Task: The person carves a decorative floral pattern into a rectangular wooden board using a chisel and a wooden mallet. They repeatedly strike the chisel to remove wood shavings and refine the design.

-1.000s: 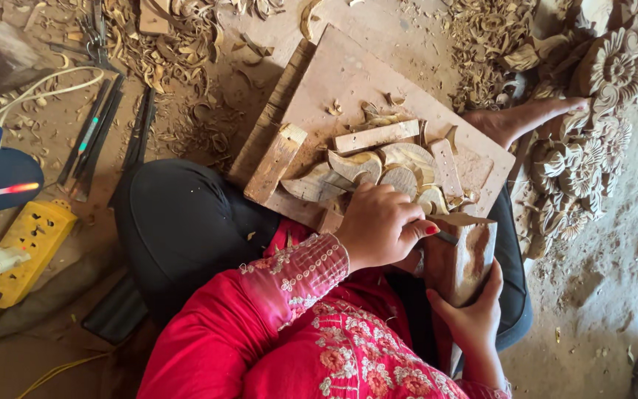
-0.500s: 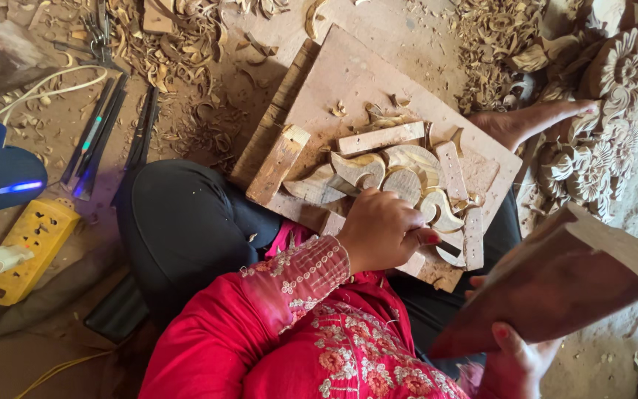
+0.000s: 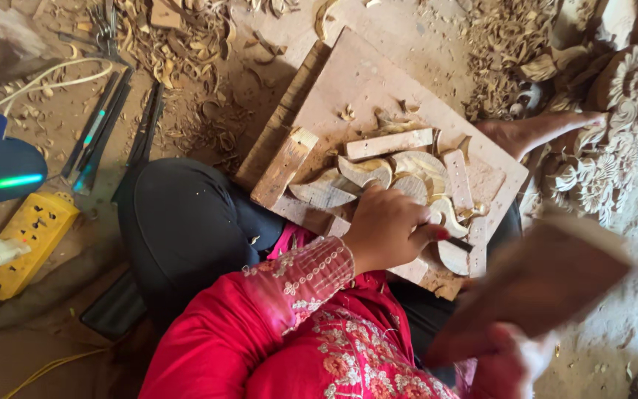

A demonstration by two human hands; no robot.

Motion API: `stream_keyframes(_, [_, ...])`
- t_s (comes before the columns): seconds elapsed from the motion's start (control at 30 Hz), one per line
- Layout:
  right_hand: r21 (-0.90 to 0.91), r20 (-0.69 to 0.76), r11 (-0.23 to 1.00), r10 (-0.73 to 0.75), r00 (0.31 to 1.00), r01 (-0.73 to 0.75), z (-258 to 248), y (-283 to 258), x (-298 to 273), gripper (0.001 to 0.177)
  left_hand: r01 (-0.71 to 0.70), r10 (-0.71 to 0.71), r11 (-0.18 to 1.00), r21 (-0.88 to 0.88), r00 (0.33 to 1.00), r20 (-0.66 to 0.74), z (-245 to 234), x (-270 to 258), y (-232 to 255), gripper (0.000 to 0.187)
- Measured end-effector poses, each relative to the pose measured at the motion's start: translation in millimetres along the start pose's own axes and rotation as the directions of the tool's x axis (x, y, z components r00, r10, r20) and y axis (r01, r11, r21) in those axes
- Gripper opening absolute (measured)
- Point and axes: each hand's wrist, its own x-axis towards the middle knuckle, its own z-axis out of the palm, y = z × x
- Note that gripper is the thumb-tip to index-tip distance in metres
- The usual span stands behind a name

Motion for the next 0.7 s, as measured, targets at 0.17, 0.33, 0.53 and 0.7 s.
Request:
stream_keyframes(0.17, [-0.301,0.135,0.949,-0.051,0.990,0.090,3.3,-7.0,16.7,0.093,0.058,-0.068,0.994,-0.091,0.991,-0.112,4.1,8.7,4.6,0.042])
stream_keyframes(0.33, [0.501,-0.081,0.856,0.195,0.977,-0.129,3.9,-18.7,34.4,0.092,0.140,-0.162,0.982,-0.127,0.969,-0.189,4.3,20.3,6.9,0.044])
stream_keyframes(0.53, [0.121,0.069,0.993,-0.023,0.997,0.015,8.1,-21.1,63.2,0.088,0.208,-0.260,0.953,-0.221,0.935,-0.240,-2.2,35.5,9.9,0.039])
stream_keyframes(0.7, [-0.075,0.092,0.995,0.075,0.993,-0.069,10.9,-37.8,86.2,0.075,0.256,-0.306,0.944,-0.208,0.915,-0.264,-2.7,39.5,13.6,0.040])
